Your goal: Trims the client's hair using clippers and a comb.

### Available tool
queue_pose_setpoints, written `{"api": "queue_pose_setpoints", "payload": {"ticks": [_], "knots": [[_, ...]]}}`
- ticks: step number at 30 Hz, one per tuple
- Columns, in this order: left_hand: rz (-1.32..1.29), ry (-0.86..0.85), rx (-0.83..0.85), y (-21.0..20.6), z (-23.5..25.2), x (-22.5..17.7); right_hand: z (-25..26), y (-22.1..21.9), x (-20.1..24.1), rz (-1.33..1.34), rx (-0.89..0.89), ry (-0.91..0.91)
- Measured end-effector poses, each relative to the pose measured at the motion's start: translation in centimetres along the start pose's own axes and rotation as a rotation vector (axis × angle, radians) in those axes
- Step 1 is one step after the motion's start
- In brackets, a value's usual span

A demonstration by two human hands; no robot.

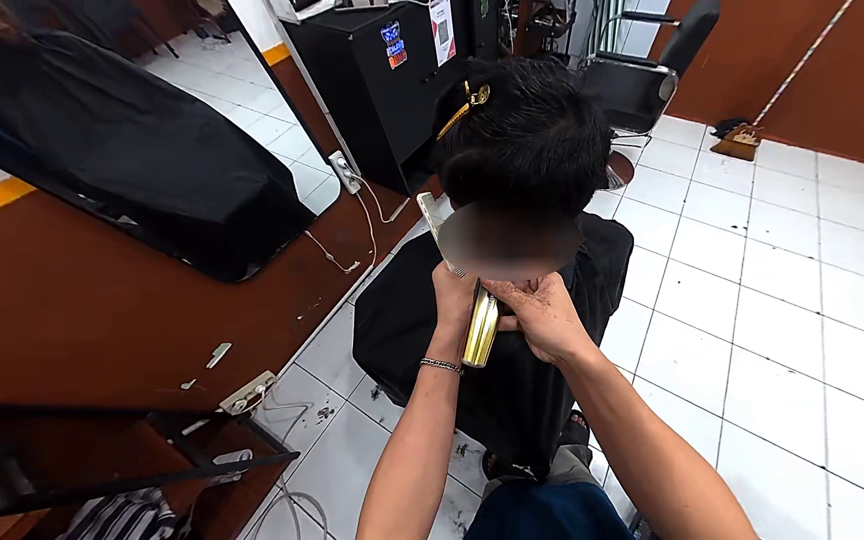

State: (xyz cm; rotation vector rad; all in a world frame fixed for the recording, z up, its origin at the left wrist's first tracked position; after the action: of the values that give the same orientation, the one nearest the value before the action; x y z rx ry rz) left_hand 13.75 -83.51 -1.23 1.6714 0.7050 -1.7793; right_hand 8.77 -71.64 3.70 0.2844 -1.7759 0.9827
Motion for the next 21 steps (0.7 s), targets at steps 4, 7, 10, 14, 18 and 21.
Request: {"api": "queue_pose_setpoints", "payload": {"ticks": [4, 7, 10, 14, 18, 21], "knots": [[0.135, -0.038, -0.063, -0.1, 1.0, -0.1, -1.1, 1.9, -0.6, -0.104, 0.120, 0.046], [0.074, -0.070, -0.063, 0.1, 1.7, 0.5, -2.0, 5.1, -1.4, -0.204, 0.089, -0.037], [0.067, -0.159, -0.067, 0.2, 1.4, 0.0, -1.7, 7.7, -1.2, -0.306, 0.008, -0.107], [0.045, -0.238, -0.089, 0.3, 0.7, -0.9, -0.1, 8.8, -0.2, -0.471, -0.049, -0.091], [-0.030, -0.255, -0.079, 0.9, -0.3, -1.2, 1.1, 8.8, 0.6, -0.509, -0.034, -0.156], [-0.036, -0.235, -0.073, 1.7, -1.4, -0.9, 1.4, 8.6, 0.9, -0.544, -0.019, -0.132]]}}
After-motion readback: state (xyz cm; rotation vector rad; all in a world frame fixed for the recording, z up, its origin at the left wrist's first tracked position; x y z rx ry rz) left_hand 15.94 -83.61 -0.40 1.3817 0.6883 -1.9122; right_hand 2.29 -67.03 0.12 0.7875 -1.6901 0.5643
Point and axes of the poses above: each hand's wrist, its own z-axis towards the middle knuckle, its own y-axis out of the back of the hand, x = y × z, the point moved 3 cm from there along z, towards the middle knuckle, and after that the axes turned 10 degrees about z, right-handed, at the moved point
